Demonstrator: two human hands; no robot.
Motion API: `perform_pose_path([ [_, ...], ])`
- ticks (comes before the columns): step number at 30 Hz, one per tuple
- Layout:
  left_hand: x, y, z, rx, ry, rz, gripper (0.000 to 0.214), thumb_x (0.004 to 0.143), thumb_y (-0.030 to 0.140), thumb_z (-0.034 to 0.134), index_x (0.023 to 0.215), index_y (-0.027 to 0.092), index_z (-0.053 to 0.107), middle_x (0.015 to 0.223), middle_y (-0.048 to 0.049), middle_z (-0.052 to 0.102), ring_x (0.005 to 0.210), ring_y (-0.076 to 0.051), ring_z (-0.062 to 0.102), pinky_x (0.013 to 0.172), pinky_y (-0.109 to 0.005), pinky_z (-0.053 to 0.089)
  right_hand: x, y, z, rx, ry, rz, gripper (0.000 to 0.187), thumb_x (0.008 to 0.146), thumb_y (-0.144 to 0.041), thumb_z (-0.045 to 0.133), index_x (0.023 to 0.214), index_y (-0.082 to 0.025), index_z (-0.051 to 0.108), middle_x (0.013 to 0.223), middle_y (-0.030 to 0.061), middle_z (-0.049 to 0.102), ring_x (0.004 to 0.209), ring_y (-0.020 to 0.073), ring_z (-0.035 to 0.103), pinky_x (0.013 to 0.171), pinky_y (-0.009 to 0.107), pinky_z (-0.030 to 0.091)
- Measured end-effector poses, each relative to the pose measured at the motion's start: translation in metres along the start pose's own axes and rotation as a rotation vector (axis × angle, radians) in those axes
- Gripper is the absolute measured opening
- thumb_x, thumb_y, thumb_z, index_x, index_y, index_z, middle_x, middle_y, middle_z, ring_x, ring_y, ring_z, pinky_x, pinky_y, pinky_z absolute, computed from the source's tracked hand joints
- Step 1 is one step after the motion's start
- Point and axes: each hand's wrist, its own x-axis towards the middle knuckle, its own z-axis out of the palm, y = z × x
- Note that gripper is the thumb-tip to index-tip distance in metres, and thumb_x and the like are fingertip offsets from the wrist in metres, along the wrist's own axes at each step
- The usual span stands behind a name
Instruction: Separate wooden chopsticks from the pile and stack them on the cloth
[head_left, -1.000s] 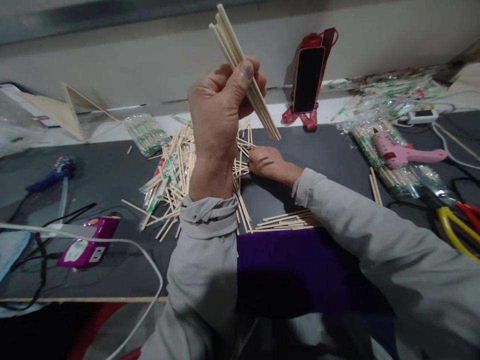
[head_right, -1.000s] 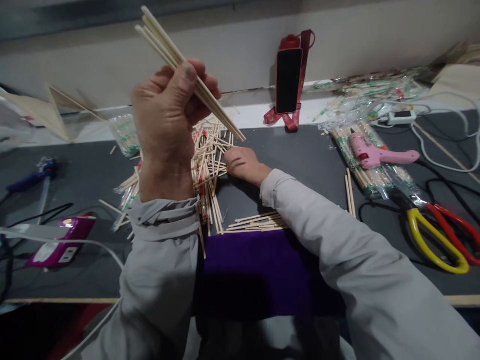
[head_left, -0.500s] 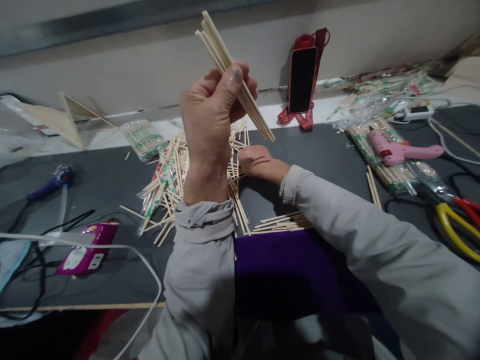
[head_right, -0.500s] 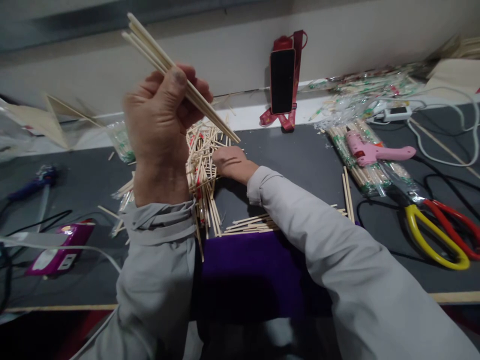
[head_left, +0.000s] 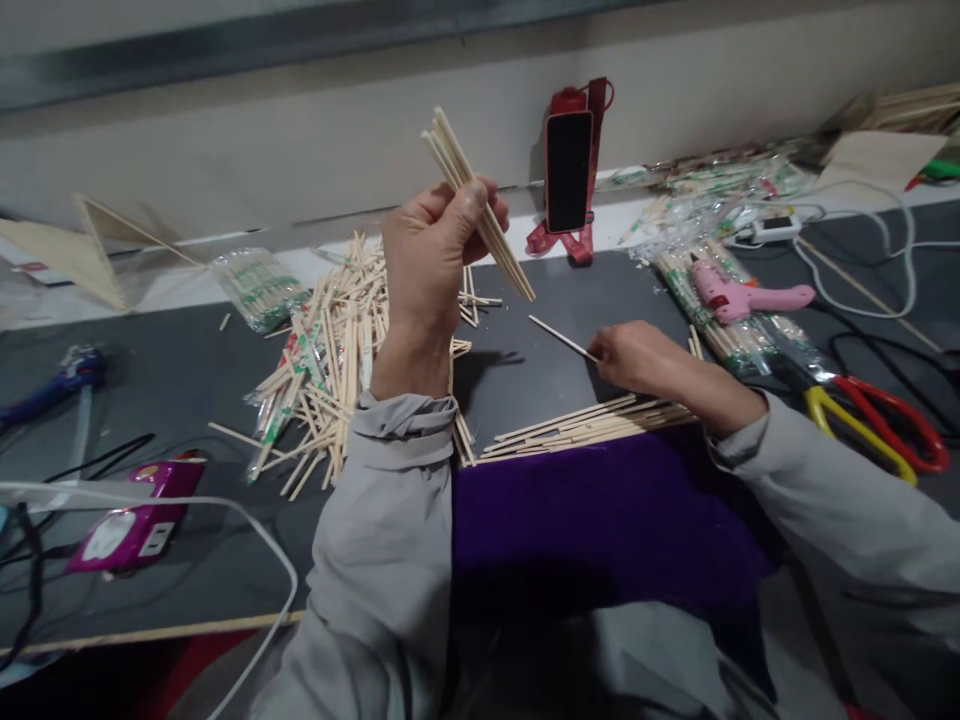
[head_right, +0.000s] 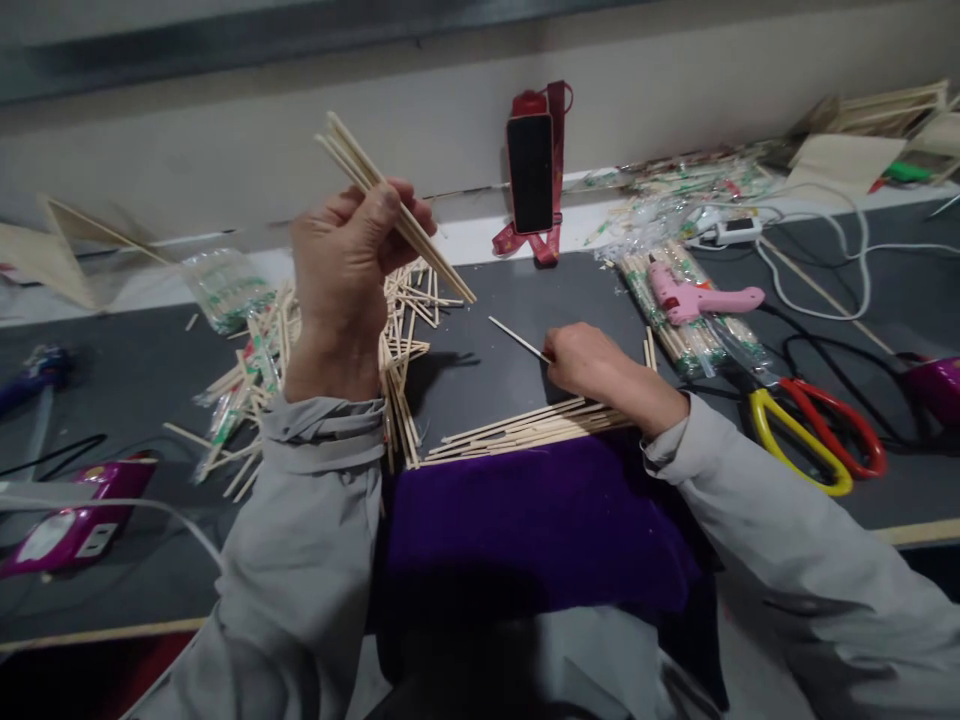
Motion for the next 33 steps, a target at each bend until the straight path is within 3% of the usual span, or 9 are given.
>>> perform_pose_path([
  [3, -0.002, -0.015, 0.006, 0.054, 0.005, -0.102, 0.014, 0.081, 0.033, 0.068, 0.082, 0.019, 0.069, 0.076, -0.0018, 0.071, 0.075, -0.013, 0.068, 0.074, -0.028, 0.057, -0.002, 0.01, 0.001, 0.121, 0.055, -0.003, 0.024, 0.074, -0.019, 0.055, 0.09, -0.016, 0.073, 0.079, 0.0099, 0.071, 0.071, 0.0202, 0.064, 0.059, 0.027, 0.038],
  [7, -0.005, -0.031, 0.008, 0.082, -0.014, -0.211, 0.026, 0.076, 0.041, 0.072, 0.084, 0.017, 0.068, 0.078, -0.0038, 0.072, 0.077, -0.014, 0.069, 0.074, -0.028, 0.057, 0.0, 0.015, -0.001, 0.529, 0.11, 0.123, 0.013, 0.074, -0.018, 0.056, 0.082, -0.016, 0.066, 0.066, 0.0033, 0.065, 0.06, 0.0147, 0.061, 0.052, 0.023, 0.038],
  [10, -0.009, -0.041, 0.011, 0.068, -0.054, -0.303, 0.03, 0.072, 0.043, 0.075, 0.083, 0.016, 0.068, 0.078, -0.0049, 0.073, 0.074, -0.015, 0.069, 0.073, -0.03, 0.057, 0.003, 0.016, 0.002, 0.739, 0.135, 0.086, 0.014, 0.072, -0.014, 0.055, 0.086, -0.017, 0.06, 0.066, -0.0006, 0.061, 0.055, 0.0117, 0.059, 0.049, 0.02, 0.037],
  [14, -0.019, -0.054, 0.019, 0.042, -0.148, -0.403, 0.034, 0.066, 0.045, 0.078, 0.079, 0.014, 0.069, 0.077, -0.0058, 0.072, 0.072, -0.015, 0.068, 0.072, -0.031, 0.056, 0.007, 0.014, 0.006, 0.679, 0.241, -0.068, 0.013, 0.072, -0.014, 0.054, 0.083, -0.018, 0.06, 0.065, -0.0031, 0.059, 0.059, 0.0108, 0.056, 0.056, 0.02, 0.038],
  [17, -0.027, -0.06, 0.025, 0.04, -0.217, -0.437, 0.036, 0.065, 0.046, 0.079, 0.079, 0.014, 0.071, 0.077, -0.0058, 0.072, 0.072, -0.015, 0.067, 0.074, -0.032, 0.055, 0.007, 0.012, 0.006, 0.673, 0.233, -0.071, 0.012, 0.08, -0.021, 0.051, 0.08, -0.017, 0.063, 0.063, -0.0019, 0.061, 0.06, 0.0113, 0.056, 0.058, 0.021, 0.037],
  [25, -0.036, -0.061, 0.037, 0.075, -0.292, -0.352, 0.028, 0.073, 0.044, 0.073, 0.077, 0.016, 0.073, 0.077, -0.0033, 0.07, 0.07, -0.013, 0.064, 0.073, -0.029, 0.054, 0.007, 0.011, 0.007, 0.634, 0.298, -0.164, 0.021, 0.085, -0.022, 0.05, 0.081, -0.014, 0.068, 0.072, 0.0016, 0.065, 0.067, 0.0119, 0.057, 0.063, 0.022, 0.037],
  [33, -0.037, -0.066, 0.039, 0.131, -0.318, -0.336, 0.035, 0.071, 0.05, 0.073, 0.077, 0.016, 0.073, 0.076, -0.003, 0.069, 0.07, -0.013, 0.062, 0.072, -0.028, 0.053, 0.011, 0.004, 0.008, 0.53, 0.233, -0.155, 0.021, 0.086, -0.019, 0.05, 0.082, -0.013, 0.07, 0.071, 0.0021, 0.065, 0.063, 0.0118, 0.055, 0.062, 0.023, 0.034],
])
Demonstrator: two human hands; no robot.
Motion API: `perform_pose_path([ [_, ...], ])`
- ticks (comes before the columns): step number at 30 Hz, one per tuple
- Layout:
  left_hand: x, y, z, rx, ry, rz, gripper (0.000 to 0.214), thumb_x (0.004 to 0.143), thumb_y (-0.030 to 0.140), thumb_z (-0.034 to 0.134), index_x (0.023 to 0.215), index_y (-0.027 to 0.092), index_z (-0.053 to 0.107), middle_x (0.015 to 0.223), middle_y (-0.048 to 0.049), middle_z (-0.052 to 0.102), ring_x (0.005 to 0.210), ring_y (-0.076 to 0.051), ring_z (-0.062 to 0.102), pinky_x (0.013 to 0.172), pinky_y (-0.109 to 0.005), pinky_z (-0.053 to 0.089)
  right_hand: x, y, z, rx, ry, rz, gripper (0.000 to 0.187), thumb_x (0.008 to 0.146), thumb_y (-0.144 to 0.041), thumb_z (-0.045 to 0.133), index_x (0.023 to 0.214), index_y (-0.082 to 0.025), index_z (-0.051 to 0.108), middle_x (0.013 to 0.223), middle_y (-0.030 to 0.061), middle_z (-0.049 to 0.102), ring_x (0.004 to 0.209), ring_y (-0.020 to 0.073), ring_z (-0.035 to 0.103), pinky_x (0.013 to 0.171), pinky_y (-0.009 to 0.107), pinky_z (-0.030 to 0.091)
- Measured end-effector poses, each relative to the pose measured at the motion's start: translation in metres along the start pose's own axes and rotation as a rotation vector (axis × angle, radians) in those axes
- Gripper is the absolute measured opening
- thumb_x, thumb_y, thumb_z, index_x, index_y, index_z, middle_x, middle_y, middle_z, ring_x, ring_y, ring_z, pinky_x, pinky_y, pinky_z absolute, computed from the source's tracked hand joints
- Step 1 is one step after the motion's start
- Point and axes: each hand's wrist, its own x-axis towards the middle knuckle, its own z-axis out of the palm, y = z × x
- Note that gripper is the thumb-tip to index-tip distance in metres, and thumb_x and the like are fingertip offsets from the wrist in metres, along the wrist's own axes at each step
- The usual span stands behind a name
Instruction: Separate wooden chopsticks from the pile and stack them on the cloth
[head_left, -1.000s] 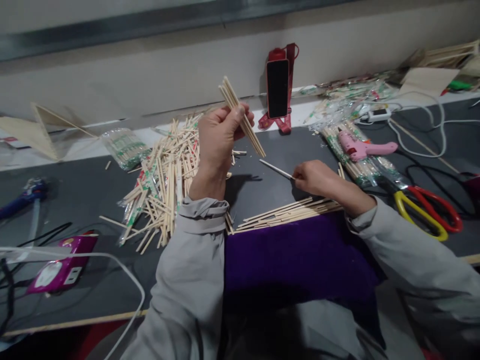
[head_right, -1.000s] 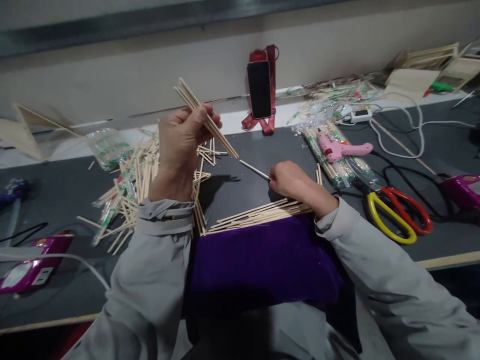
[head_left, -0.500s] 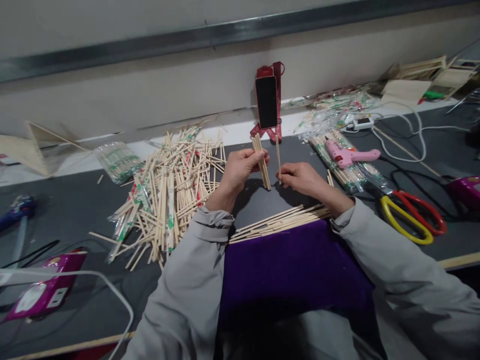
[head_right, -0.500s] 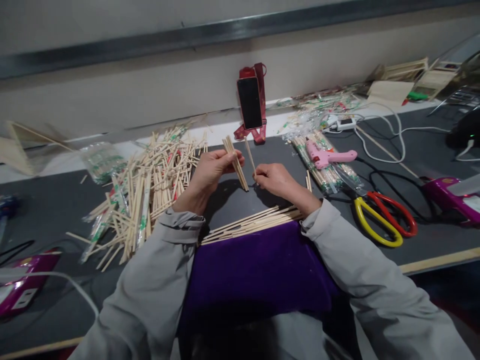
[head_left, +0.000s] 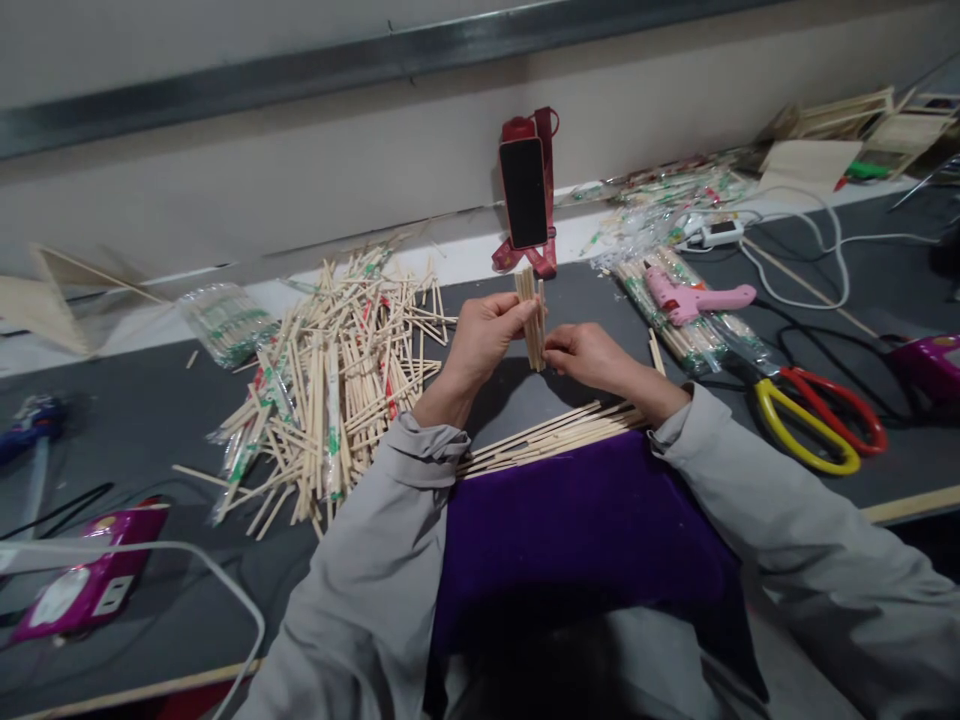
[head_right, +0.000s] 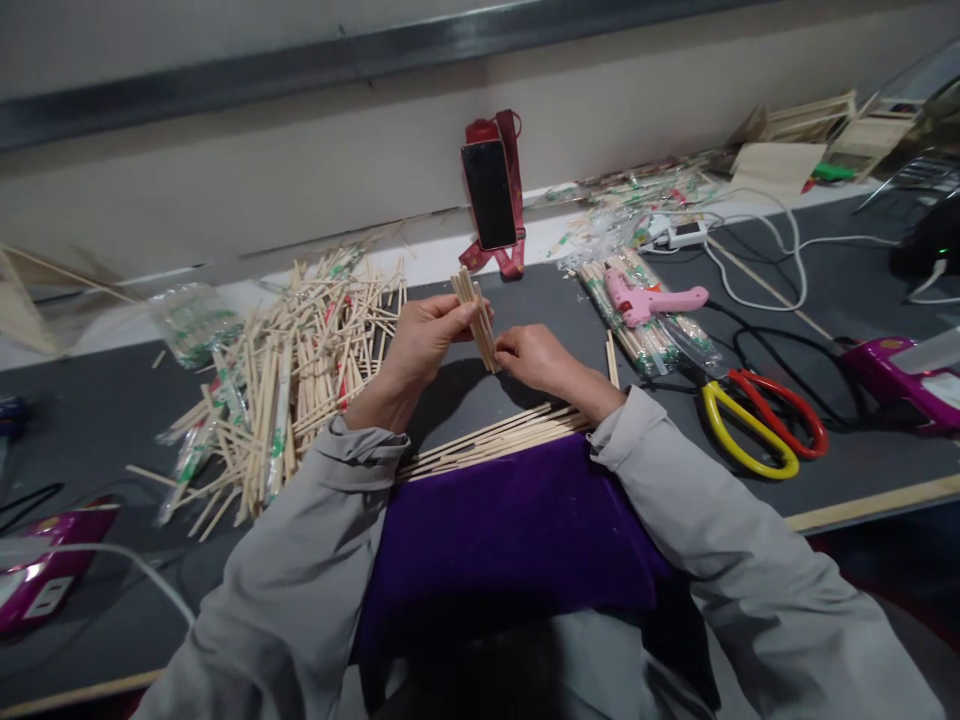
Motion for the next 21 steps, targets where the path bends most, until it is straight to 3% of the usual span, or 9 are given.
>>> perform_pose_path([
  [12, -0.001, -0.003, -0.004, -0.055, 0.029, -0.012, 0.035, 0.07, 0.048, 0.075, 0.081, 0.014, 0.074, 0.077, -0.005, 0.072, 0.07, -0.015, 0.065, 0.073, -0.03, 0.054, 0.004, 0.002, 0.006, -0.005, -0.029, 0.022, 0.022, 0.089, -0.021, 0.049, 0.083, -0.015, 0.07, 0.072, 0.0031, 0.066, 0.063, 0.0124, 0.056, 0.061, 0.023, 0.034],
  [18, 0.002, 0.007, -0.014, -0.087, 0.178, 0.056, 0.034, 0.07, 0.045, 0.075, 0.084, 0.014, 0.072, 0.078, -0.0054, 0.073, 0.073, -0.014, 0.068, 0.073, -0.03, 0.055, -0.005, 0.007, -0.008, -0.299, 0.064, 0.069, 0.022, 0.091, -0.024, 0.046, 0.092, -0.014, 0.066, 0.084, 0.0085, 0.068, 0.071, 0.0167, 0.057, 0.062, 0.027, 0.031],
  [21, 0.004, 0.017, -0.023, -0.088, 0.248, 0.122, 0.031, 0.073, 0.043, 0.074, 0.085, 0.015, 0.071, 0.078, -0.0053, 0.073, 0.074, -0.014, 0.069, 0.072, -0.03, 0.056, -0.01, 0.013, -0.013, -0.449, 0.02, 0.055, 0.023, 0.093, -0.025, 0.043, 0.098, -0.015, 0.064, 0.088, 0.0096, 0.067, 0.072, 0.0174, 0.057, 0.061, 0.028, 0.028],
])
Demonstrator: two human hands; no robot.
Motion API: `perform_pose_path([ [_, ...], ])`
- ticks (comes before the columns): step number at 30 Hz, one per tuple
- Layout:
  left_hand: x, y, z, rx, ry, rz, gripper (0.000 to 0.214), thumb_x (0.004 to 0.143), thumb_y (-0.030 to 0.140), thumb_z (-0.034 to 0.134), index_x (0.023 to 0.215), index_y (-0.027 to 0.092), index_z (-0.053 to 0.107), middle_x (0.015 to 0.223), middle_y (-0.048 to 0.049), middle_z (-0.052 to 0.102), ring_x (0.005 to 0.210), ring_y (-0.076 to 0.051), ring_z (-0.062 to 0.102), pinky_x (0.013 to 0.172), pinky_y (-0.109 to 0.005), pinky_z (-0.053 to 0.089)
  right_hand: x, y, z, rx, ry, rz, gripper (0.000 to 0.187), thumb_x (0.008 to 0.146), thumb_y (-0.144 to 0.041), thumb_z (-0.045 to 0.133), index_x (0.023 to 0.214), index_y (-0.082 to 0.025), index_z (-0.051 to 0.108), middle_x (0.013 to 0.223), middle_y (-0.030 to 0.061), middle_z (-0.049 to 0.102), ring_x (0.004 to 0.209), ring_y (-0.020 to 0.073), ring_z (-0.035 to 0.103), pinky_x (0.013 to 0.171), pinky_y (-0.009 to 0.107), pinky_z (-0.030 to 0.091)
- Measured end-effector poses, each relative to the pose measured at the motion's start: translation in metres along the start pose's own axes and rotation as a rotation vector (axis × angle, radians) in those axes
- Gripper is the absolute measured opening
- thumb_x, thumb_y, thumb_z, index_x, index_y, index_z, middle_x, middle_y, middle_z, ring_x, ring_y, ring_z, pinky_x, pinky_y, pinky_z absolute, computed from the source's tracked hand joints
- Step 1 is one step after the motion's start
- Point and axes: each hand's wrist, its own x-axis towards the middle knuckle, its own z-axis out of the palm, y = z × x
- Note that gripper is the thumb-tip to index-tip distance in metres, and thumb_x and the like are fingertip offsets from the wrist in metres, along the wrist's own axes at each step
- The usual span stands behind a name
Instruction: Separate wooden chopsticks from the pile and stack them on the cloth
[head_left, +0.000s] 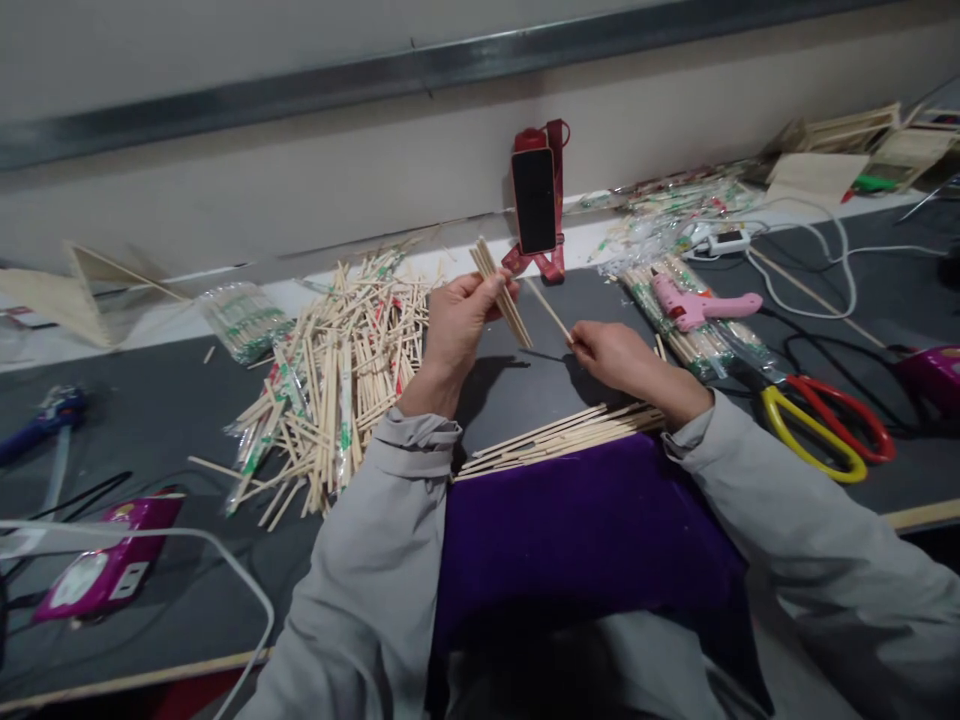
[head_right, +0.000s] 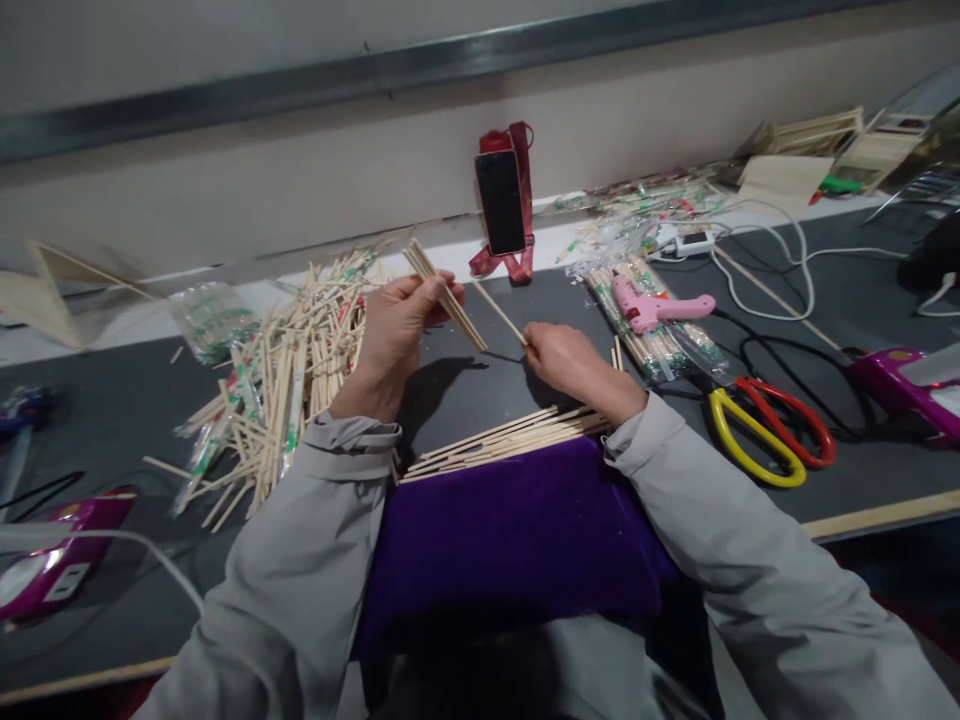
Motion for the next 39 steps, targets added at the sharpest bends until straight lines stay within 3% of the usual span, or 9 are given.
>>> perform_pose_path([
  [5, 0.003, 0.016, -0.009, 0.043, 0.039, 0.068, 0.031, 0.075, 0.045, 0.073, 0.088, 0.016, 0.07, 0.08, -0.0039, 0.073, 0.076, -0.014, 0.069, 0.073, -0.03, 0.057, -0.01, 0.003, -0.006, -0.147, -0.173, -0.234, 0.023, 0.095, -0.019, 0.04, 0.095, -0.016, 0.062, 0.093, 0.0094, 0.063, 0.07, 0.0145, 0.054, 0.059, 0.029, 0.027],
  [9, 0.005, 0.026, -0.016, 0.033, 0.029, 0.134, 0.029, 0.076, 0.046, 0.073, 0.088, 0.02, 0.069, 0.08, -0.0007, 0.073, 0.076, -0.014, 0.068, 0.076, -0.033, 0.056, -0.027, -0.005, -0.016, -0.282, -0.254, -0.248, 0.022, 0.093, -0.017, 0.043, 0.096, -0.017, 0.064, 0.091, 0.0086, 0.062, 0.066, 0.015, 0.054, 0.054, 0.031, 0.023],
  [13, 0.007, 0.035, -0.023, 0.054, 0.05, 0.174, 0.023, 0.081, 0.045, 0.07, 0.089, 0.023, 0.068, 0.081, 0.0015, 0.073, 0.08, -0.014, 0.067, 0.077, -0.034, 0.055, -0.043, -0.015, -0.026, -0.325, -0.284, -0.281, 0.023, 0.093, -0.02, 0.043, 0.091, -0.018, 0.067, 0.088, 0.0076, 0.061, 0.061, 0.0143, 0.052, 0.053, 0.031, 0.022],
  [16, 0.005, 0.038, -0.02, 0.091, 0.062, 0.169, 0.025, 0.082, 0.047, 0.068, 0.091, 0.023, 0.068, 0.084, 0.0004, 0.074, 0.082, -0.014, 0.067, 0.076, -0.032, 0.055, -0.04, -0.016, -0.025, -0.255, -0.204, -0.312, 0.026, 0.095, -0.028, 0.043, 0.094, -0.019, 0.067, 0.095, 0.0088, 0.061, 0.075, 0.0174, 0.055, 0.061, 0.03, 0.031],
  [21, -0.003, 0.026, -0.001, 0.05, 0.03, 0.103, 0.029, 0.076, 0.046, 0.073, 0.087, 0.019, 0.071, 0.081, -0.0039, 0.074, 0.075, -0.014, 0.069, 0.07, -0.028, 0.056, -0.017, -0.013, -0.007, -0.124, -0.166, -0.353, 0.025, 0.094, -0.026, 0.046, 0.107, -0.013, 0.063, 0.11, 0.0127, 0.059, 0.09, 0.02, 0.053, 0.08, 0.031, 0.037],
  [30, -0.002, 0.002, 0.004, -0.022, 0.02, -0.023, 0.028, 0.075, 0.042, 0.074, 0.087, 0.017, 0.072, 0.078, -0.0057, 0.073, 0.072, -0.015, 0.07, 0.069, -0.029, 0.056, -0.034, -0.029, -0.017, 0.002, -0.361, -0.428, 0.025, 0.094, -0.022, 0.044, 0.09, -0.013, 0.068, 0.092, 0.0099, 0.066, 0.076, 0.0152, 0.055, 0.067, 0.026, 0.035],
  [32, -0.003, 0.002, 0.004, -0.018, 0.024, -0.035, 0.028, 0.074, 0.043, 0.074, 0.087, 0.017, 0.072, 0.08, -0.0058, 0.074, 0.073, -0.015, 0.07, 0.071, -0.031, 0.057, -0.033, -0.025, -0.025, 0.033, -0.391, -0.408, 0.025, 0.094, -0.025, 0.047, 0.089, -0.016, 0.069, 0.09, 0.0076, 0.067, 0.074, 0.015, 0.057, 0.064, 0.026, 0.034],
  [37, -0.005, 0.003, 0.006, 0.004, 0.018, -0.042, 0.028, 0.075, 0.042, 0.073, 0.087, 0.017, 0.071, 0.083, -0.0069, 0.074, 0.078, -0.016, 0.071, 0.073, -0.032, 0.058, -0.012, -0.008, -0.028, -0.096, -0.139, -0.129, 0.028, 0.093, -0.025, 0.044, 0.096, -0.015, 0.07, 0.097, 0.0104, 0.067, 0.081, 0.0179, 0.059, 0.062, 0.028, 0.031],
  [39, -0.005, 0.002, 0.007, 0.006, 0.018, -0.041, 0.029, 0.074, 0.042, 0.074, 0.087, 0.017, 0.072, 0.082, -0.0068, 0.073, 0.078, -0.016, 0.071, 0.073, -0.032, 0.058, -0.006, -0.007, -0.021, -0.127, -0.142, -0.102, 0.029, 0.093, -0.025, 0.044, 0.102, -0.017, 0.07, 0.1, 0.01, 0.066, 0.078, 0.017, 0.059, 0.06, 0.029, 0.028],
])
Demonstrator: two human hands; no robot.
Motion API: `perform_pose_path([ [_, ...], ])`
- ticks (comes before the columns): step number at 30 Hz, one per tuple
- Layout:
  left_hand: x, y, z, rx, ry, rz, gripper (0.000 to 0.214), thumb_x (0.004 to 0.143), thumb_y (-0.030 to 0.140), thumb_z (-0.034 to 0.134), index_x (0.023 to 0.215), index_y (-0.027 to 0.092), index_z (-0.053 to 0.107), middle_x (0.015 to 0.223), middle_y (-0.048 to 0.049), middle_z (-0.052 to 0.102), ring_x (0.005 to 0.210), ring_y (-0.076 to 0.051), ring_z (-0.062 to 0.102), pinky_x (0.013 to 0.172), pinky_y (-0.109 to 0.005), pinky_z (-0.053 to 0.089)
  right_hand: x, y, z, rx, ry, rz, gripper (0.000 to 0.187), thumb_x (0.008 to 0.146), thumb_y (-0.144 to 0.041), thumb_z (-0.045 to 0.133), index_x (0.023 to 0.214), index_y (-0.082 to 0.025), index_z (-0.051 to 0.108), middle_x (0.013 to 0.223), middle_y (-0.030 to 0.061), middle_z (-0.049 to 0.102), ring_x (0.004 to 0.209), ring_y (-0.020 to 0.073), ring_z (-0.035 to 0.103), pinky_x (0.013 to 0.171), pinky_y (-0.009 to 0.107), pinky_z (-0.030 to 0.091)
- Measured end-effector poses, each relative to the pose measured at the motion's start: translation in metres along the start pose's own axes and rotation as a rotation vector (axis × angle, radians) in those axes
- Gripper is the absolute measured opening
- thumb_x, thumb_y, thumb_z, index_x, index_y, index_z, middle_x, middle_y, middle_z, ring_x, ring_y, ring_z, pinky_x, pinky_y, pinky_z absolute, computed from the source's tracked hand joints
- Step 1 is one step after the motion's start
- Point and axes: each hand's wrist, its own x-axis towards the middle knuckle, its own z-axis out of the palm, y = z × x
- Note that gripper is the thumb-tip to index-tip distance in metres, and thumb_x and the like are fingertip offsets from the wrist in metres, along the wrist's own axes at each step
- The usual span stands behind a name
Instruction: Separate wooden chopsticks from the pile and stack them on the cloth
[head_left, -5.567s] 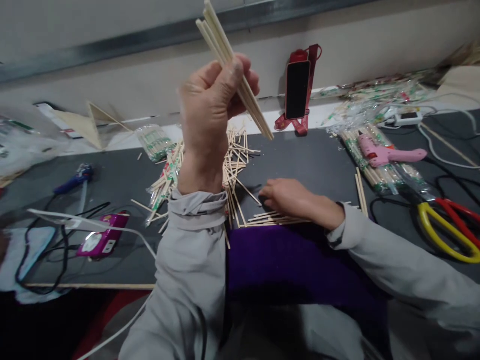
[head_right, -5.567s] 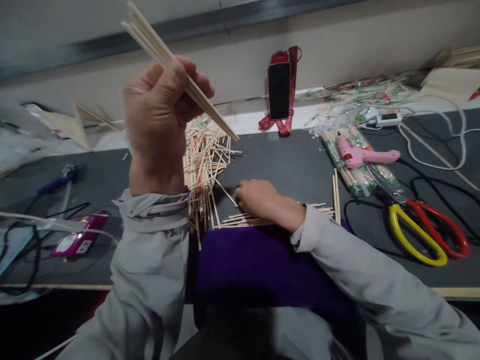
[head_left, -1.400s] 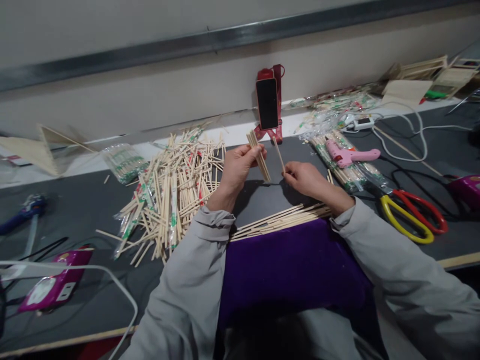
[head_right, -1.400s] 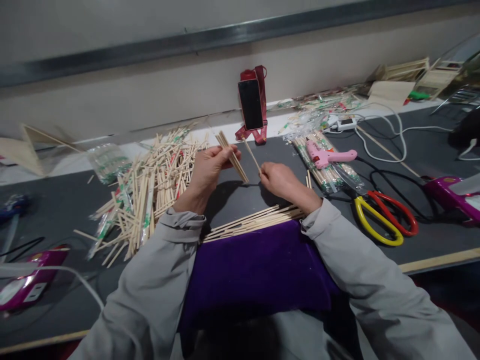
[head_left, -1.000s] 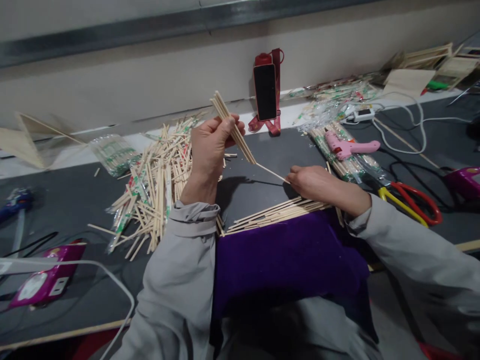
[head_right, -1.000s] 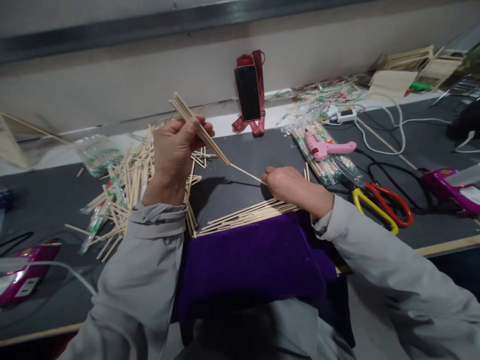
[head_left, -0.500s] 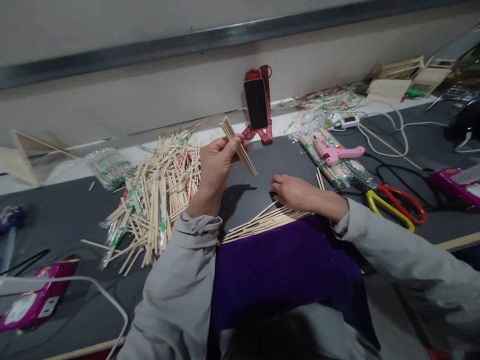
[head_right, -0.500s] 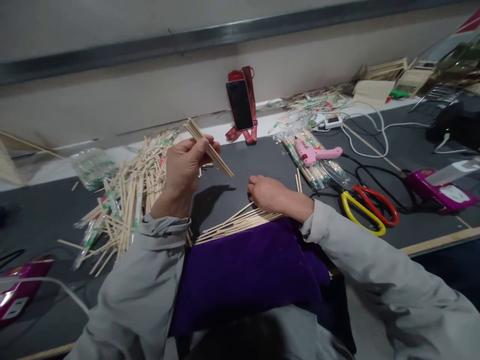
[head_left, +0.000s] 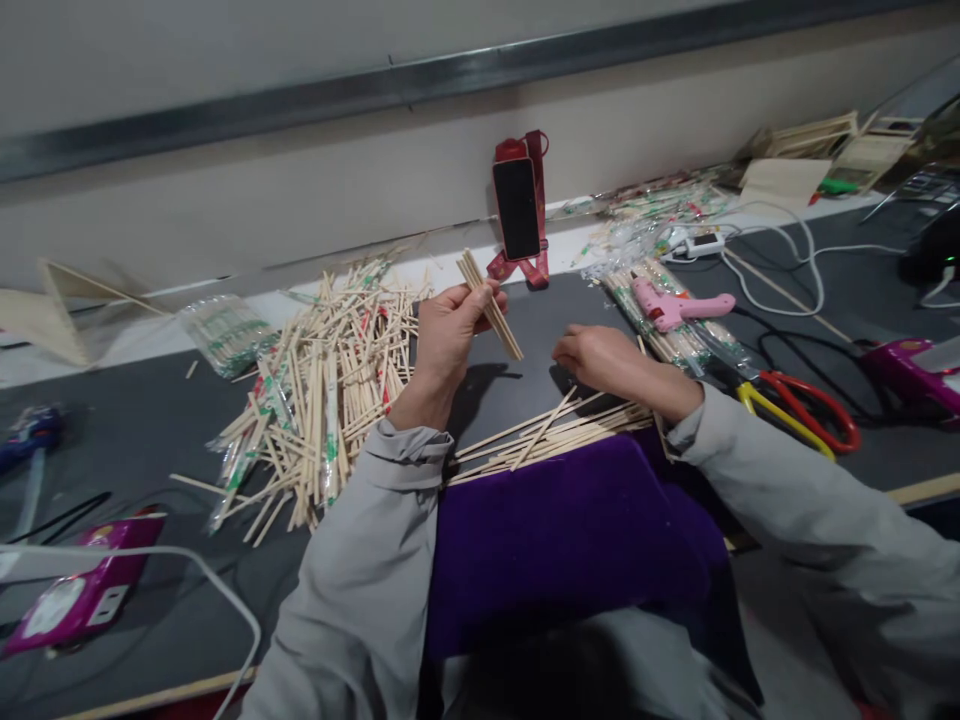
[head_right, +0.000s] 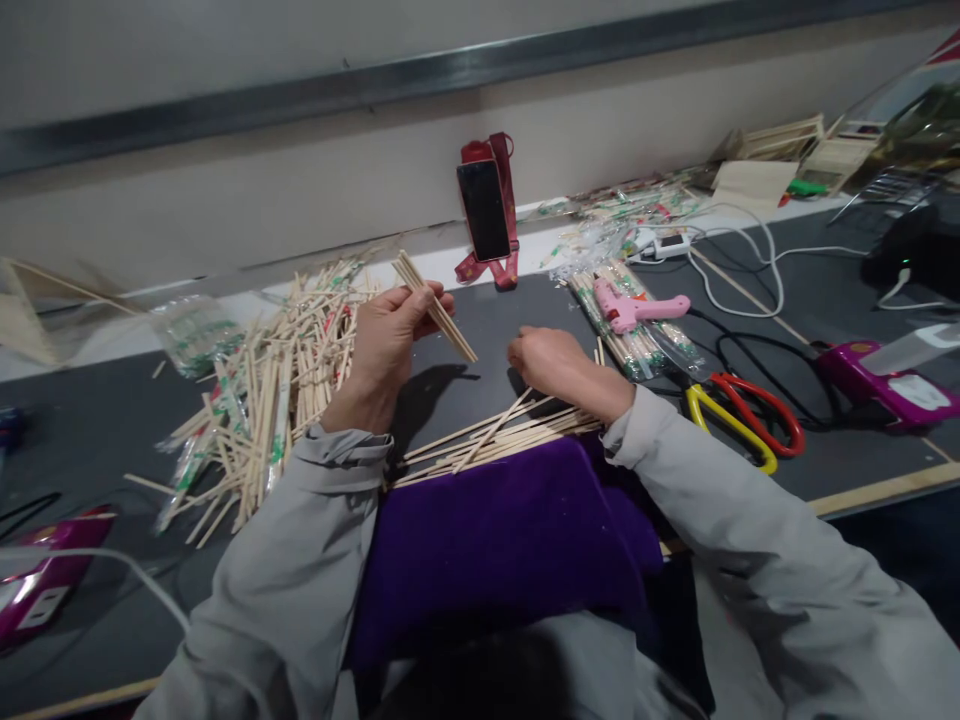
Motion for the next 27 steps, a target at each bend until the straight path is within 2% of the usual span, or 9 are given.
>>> perform_pose_path([
  [4, 0.001, -0.001, 0.0, -0.004, 0.004, 0.017, 0.03, 0.073, 0.043, 0.075, 0.085, 0.016, 0.071, 0.08, -0.0061, 0.073, 0.077, -0.016, 0.07, 0.072, -0.031, 0.058, 0.005, -0.008, 0.011, -0.013, -0.048, -0.084, 0.028, 0.093, -0.026, 0.045, 0.103, -0.02, 0.07, 0.102, 0.0083, 0.065, 0.074, 0.0146, 0.058, 0.056, 0.029, 0.026],
  [8, 0.0, -0.001, 0.001, -0.004, -0.013, 0.022, 0.029, 0.073, 0.043, 0.075, 0.084, 0.016, 0.071, 0.081, -0.0063, 0.073, 0.077, -0.016, 0.07, 0.072, -0.031, 0.058, 0.011, -0.012, 0.008, -0.049, -0.055, -0.133, 0.026, 0.092, -0.024, 0.046, 0.097, -0.018, 0.071, 0.099, 0.0083, 0.066, 0.074, 0.0152, 0.059, 0.056, 0.029, 0.027],
  [13, -0.003, 0.0, 0.002, 0.013, -0.02, 0.035, 0.026, 0.075, 0.041, 0.073, 0.083, 0.017, 0.072, 0.079, -0.0054, 0.073, 0.075, -0.015, 0.069, 0.071, -0.03, 0.058, 0.03, -0.016, -0.004, -0.046, -0.27, -0.044, 0.026, 0.087, -0.021, 0.051, 0.102, -0.017, 0.072, 0.099, 0.0123, 0.071, 0.08, 0.0207, 0.065, 0.059, 0.029, 0.036],
  [15, -0.003, 0.0, 0.002, 0.013, -0.015, 0.043, 0.025, 0.075, 0.041, 0.073, 0.082, 0.017, 0.072, 0.078, -0.0053, 0.073, 0.075, -0.015, 0.069, 0.07, -0.03, 0.057, 0.036, -0.017, -0.005, -0.046, -0.317, -0.033, 0.026, 0.087, -0.022, 0.052, 0.102, -0.016, 0.073, 0.095, 0.0145, 0.072, 0.08, 0.023, 0.066, 0.059, 0.03, 0.039],
  [19, -0.005, 0.0, 0.003, 0.006, -0.029, 0.031, 0.026, 0.074, 0.041, 0.073, 0.083, 0.016, 0.072, 0.077, -0.0052, 0.072, 0.073, -0.015, 0.069, 0.071, -0.03, 0.057, 0.044, -0.013, 0.004, -0.071, -0.286, -0.096, 0.025, 0.087, -0.021, 0.05, 0.096, -0.015, 0.073, 0.092, 0.0169, 0.072, 0.079, 0.0238, 0.068, 0.061, 0.032, 0.043],
  [22, -0.007, -0.002, 0.005, 0.0, -0.05, 0.013, 0.027, 0.074, 0.04, 0.073, 0.085, 0.015, 0.072, 0.076, -0.0047, 0.072, 0.073, -0.015, 0.069, 0.071, -0.031, 0.057, 0.05, -0.013, 0.01, -0.089, -0.318, -0.1, 0.023, 0.086, -0.021, 0.052, 0.093, -0.015, 0.073, 0.093, 0.016, 0.072, 0.078, 0.0215, 0.067, 0.062, 0.03, 0.044],
  [27, -0.009, -0.001, 0.007, -0.015, -0.085, 0.036, 0.029, 0.074, 0.041, 0.074, 0.084, 0.015, 0.072, 0.076, -0.0048, 0.072, 0.072, -0.014, 0.068, 0.071, -0.03, 0.057, 0.042, -0.014, 0.002, -0.119, -0.378, -0.103, 0.02, 0.084, -0.018, 0.053, 0.087, -0.015, 0.072, 0.087, 0.0126, 0.072, 0.074, 0.0178, 0.065, 0.061, 0.027, 0.041],
])
